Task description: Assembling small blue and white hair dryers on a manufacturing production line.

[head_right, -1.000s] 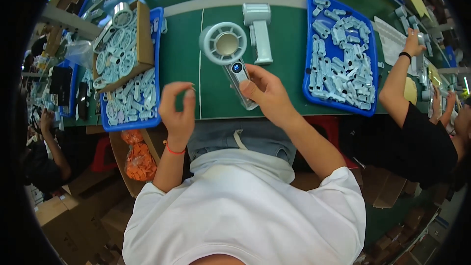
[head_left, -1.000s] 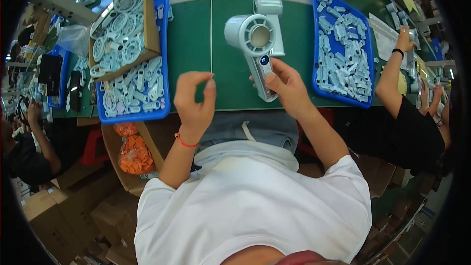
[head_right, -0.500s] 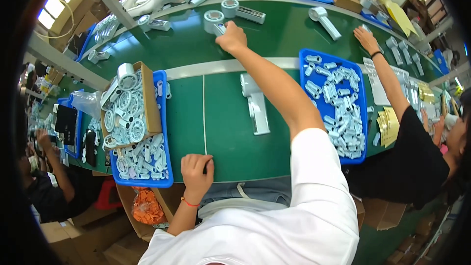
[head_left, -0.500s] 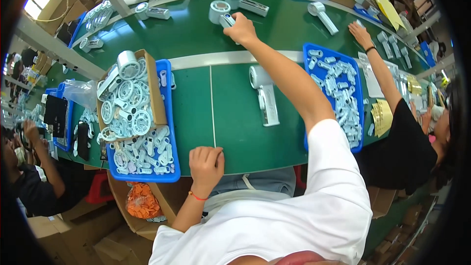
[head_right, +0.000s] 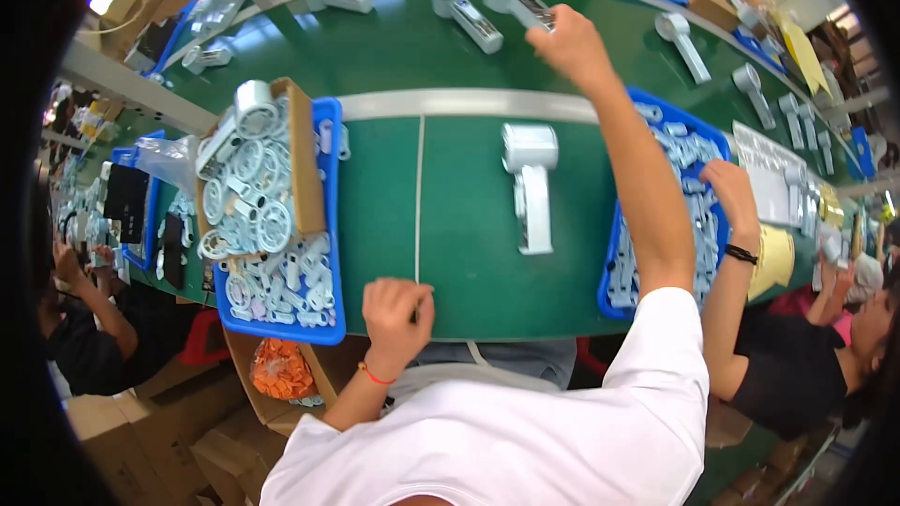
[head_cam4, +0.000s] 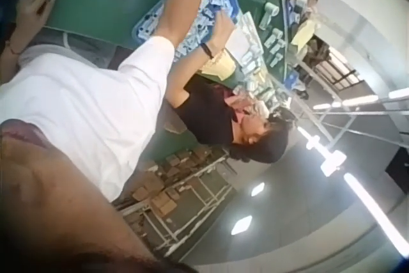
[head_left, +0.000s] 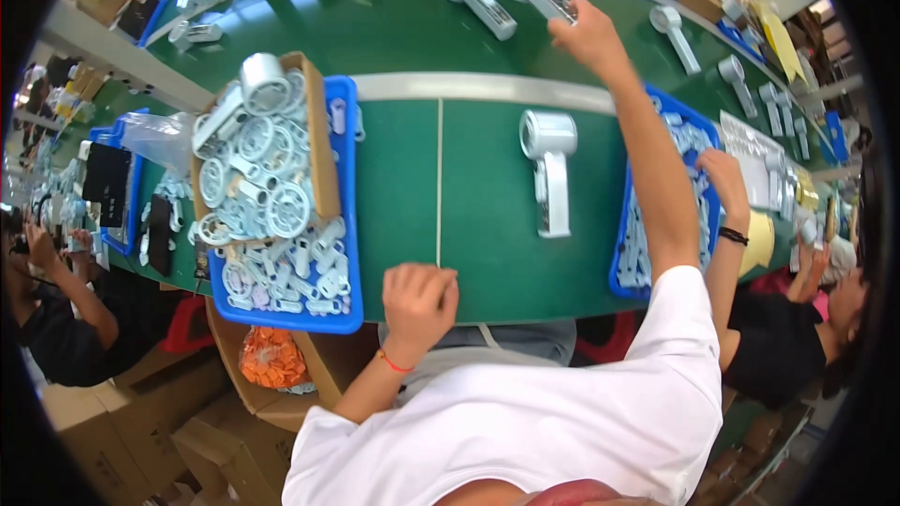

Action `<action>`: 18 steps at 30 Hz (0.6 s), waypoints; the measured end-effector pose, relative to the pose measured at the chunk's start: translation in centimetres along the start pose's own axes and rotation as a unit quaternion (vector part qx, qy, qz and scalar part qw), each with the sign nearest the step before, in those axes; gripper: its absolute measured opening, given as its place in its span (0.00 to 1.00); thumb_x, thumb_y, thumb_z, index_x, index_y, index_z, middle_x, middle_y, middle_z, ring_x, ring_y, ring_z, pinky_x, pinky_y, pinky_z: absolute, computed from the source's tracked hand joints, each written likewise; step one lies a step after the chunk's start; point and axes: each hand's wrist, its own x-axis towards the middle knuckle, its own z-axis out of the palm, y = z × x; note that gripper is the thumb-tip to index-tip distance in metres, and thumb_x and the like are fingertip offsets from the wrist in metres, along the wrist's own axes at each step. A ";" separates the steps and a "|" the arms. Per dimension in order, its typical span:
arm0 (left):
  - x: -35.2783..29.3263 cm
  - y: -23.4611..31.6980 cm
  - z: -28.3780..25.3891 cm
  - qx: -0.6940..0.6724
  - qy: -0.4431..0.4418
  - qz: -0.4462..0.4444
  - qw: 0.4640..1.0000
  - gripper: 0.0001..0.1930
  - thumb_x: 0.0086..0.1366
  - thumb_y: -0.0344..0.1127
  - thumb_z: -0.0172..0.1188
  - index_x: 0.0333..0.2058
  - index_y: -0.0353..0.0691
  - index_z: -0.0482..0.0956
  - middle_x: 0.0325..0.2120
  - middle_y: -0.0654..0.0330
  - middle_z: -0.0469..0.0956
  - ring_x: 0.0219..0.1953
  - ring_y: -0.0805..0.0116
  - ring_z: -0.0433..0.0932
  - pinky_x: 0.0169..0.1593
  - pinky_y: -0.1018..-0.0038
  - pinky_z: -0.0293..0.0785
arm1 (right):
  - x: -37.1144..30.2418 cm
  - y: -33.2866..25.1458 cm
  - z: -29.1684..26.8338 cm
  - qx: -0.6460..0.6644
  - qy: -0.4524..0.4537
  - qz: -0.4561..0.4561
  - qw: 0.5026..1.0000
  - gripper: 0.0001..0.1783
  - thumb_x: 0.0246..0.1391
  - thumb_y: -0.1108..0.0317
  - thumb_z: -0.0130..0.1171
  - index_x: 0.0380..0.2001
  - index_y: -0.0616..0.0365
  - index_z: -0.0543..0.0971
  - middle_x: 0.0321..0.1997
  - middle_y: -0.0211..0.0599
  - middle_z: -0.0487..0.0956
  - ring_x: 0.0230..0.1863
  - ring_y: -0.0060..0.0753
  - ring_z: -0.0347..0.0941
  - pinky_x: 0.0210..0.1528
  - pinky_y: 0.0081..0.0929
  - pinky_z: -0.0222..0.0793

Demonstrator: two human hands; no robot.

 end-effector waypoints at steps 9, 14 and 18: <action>2.5 3.6 3.1 -0.742 0.114 -0.263 0.606 0.23 0.61 0.39 0.55 0.50 0.40 0.56 0.38 0.54 0.70 0.41 0.59 0.72 0.48 0.60 0.69 | -24.3 -8.6 -5.1 0.086 -0.132 -0.262 0.952 0.13 0.45 0.63 0.59 0.35 0.55 0.78 0.37 0.36 0.78 0.37 0.39 0.73 0.47 0.36 0.64; 1.5 2.6 1.2 -0.638 0.000 -0.319 0.700 0.19 0.54 0.23 0.50 0.45 0.34 0.58 0.34 0.52 0.71 0.29 0.64 0.75 0.32 0.70 0.75 | -21.5 6.2 -6.0 -0.240 -0.022 0.113 0.964 0.14 0.46 0.66 0.55 0.38 0.56 0.72 0.31 0.51 0.77 0.36 0.54 0.73 0.37 0.44 0.67; -0.3 1.5 1.0 -0.657 -0.067 -0.271 0.701 0.21 0.54 0.26 0.53 0.47 0.33 0.58 0.34 0.52 0.71 0.26 0.67 0.74 0.26 0.74 0.73 | -21.6 7.8 -6.7 -0.168 -0.081 0.144 0.972 0.19 0.42 0.69 0.53 0.43 0.53 0.71 0.33 0.52 0.76 0.36 0.51 0.73 0.38 0.40 0.66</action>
